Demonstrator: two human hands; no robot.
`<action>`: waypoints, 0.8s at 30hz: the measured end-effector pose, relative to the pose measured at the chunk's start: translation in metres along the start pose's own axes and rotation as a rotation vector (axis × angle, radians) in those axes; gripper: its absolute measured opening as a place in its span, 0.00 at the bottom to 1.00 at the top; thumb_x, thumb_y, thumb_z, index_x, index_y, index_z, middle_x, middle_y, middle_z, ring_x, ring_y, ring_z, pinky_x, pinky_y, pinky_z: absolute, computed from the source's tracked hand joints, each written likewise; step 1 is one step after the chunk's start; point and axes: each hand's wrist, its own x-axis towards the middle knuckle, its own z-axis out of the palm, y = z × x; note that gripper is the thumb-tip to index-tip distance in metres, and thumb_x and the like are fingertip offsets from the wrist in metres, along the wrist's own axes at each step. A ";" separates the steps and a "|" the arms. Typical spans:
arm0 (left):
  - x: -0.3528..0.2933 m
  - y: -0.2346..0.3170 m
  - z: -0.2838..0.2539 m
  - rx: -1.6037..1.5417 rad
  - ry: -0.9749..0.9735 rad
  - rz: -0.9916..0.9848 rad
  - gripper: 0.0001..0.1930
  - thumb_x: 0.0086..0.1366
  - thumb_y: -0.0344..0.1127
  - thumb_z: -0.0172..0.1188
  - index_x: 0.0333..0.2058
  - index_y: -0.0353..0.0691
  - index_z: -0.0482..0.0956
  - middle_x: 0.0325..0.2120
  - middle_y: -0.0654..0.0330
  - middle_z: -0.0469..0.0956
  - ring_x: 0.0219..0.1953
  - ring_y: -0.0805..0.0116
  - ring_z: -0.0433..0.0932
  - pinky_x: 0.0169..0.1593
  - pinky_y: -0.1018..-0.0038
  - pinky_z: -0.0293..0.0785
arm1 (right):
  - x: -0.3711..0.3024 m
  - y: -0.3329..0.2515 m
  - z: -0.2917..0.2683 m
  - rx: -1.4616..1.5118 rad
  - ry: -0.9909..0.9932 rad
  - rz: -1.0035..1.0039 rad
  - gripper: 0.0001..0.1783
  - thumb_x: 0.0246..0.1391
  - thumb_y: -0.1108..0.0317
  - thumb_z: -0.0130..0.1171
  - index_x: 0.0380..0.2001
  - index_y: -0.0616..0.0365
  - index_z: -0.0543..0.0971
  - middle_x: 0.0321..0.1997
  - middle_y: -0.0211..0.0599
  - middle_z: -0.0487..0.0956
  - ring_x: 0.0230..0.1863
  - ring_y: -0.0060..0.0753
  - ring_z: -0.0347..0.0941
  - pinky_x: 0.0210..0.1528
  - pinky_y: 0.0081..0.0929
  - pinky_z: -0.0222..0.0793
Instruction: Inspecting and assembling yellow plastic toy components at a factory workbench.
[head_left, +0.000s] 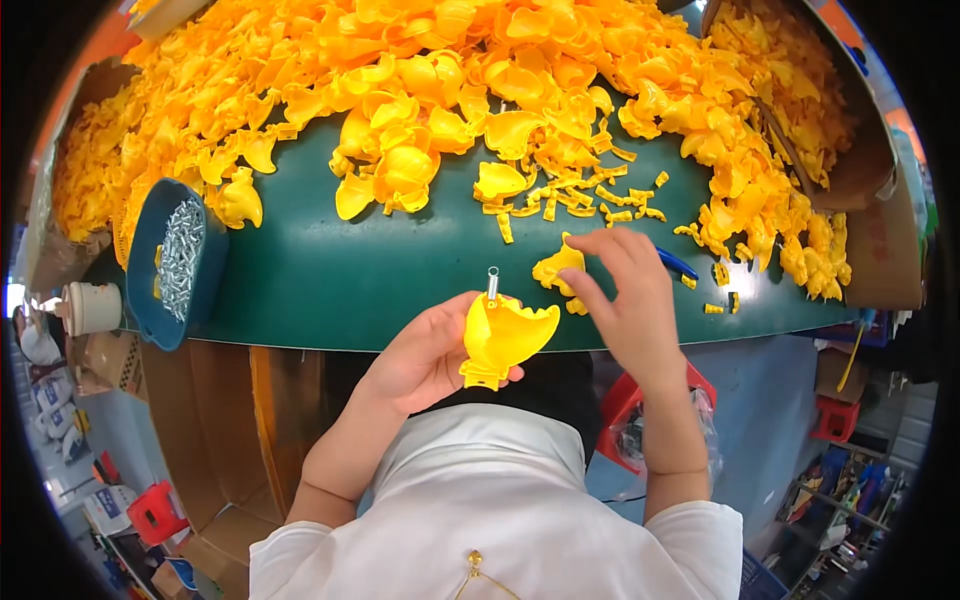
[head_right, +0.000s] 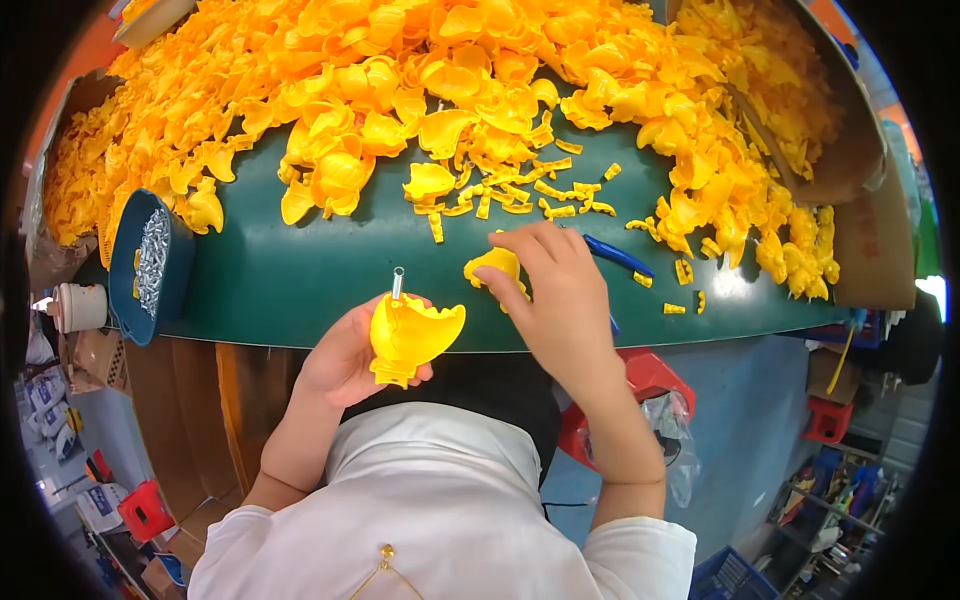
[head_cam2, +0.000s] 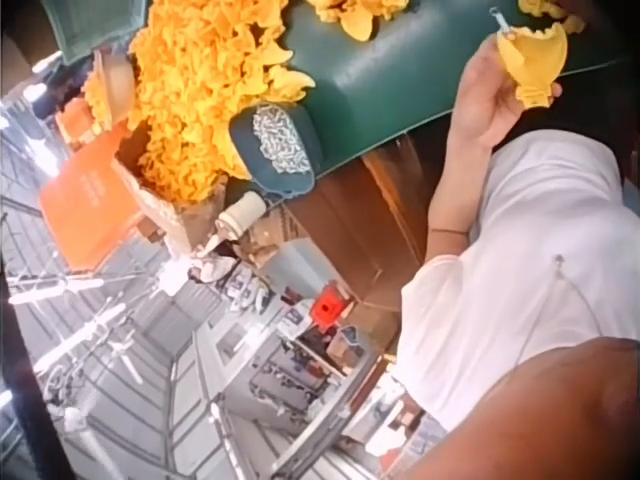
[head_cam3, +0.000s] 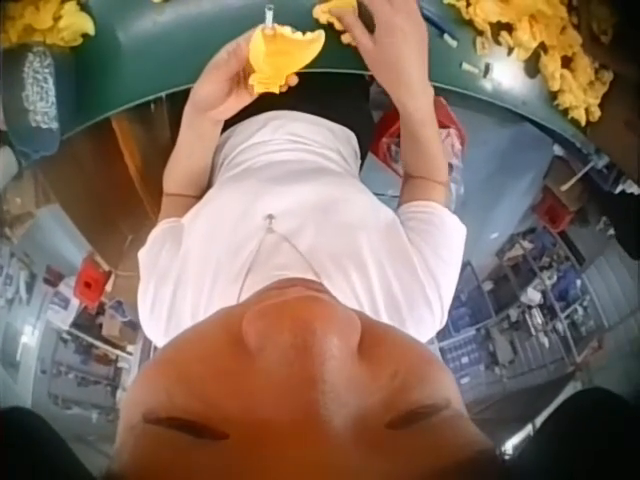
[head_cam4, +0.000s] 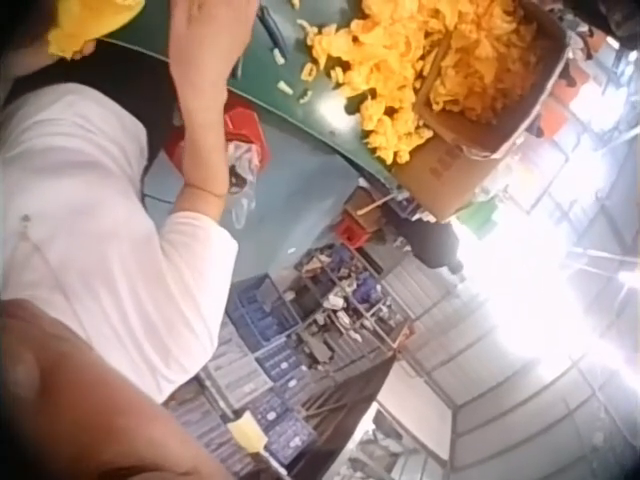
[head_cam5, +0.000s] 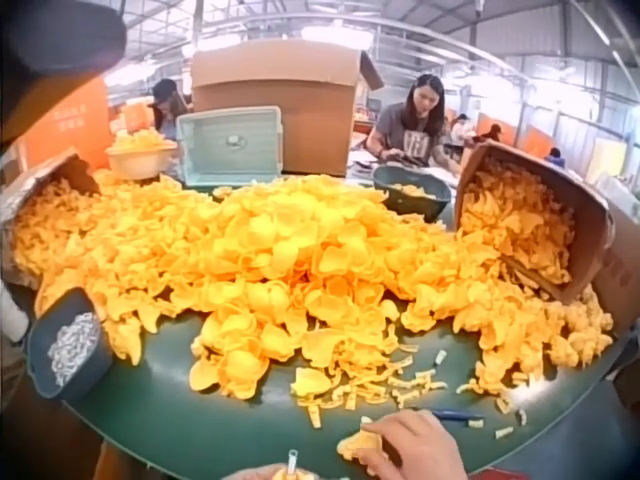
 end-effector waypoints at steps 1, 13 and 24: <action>0.001 -0.001 0.001 -0.001 -0.001 0.002 0.30 0.67 0.50 0.56 0.58 0.33 0.63 0.54 0.49 0.71 0.48 0.52 0.78 0.49 0.55 0.78 | -0.003 -0.001 0.008 -0.001 -0.001 -0.002 0.18 0.47 0.70 0.66 0.43 0.59 0.78 0.45 0.40 0.75 0.49 0.46 0.69 0.48 0.35 0.67; 0.001 -0.014 0.012 0.036 0.063 0.070 0.23 0.65 0.33 0.61 0.56 0.33 0.67 0.49 0.51 0.76 0.50 0.58 0.79 0.55 0.62 0.75 | 0.010 -0.022 -0.005 0.776 -0.281 0.079 0.12 0.53 0.74 0.60 0.42 0.64 0.80 0.45 0.38 0.77 0.47 0.27 0.72 0.46 0.22 0.67; 0.004 -0.019 0.009 0.185 0.137 0.098 0.21 0.62 0.29 0.63 0.54 0.33 0.70 0.45 0.51 0.79 0.48 0.62 0.80 0.53 0.69 0.76 | 0.004 -0.008 0.024 1.192 -0.442 0.292 0.05 0.56 0.76 0.61 0.35 0.66 0.81 0.40 0.37 0.77 0.40 0.23 0.74 0.43 0.20 0.72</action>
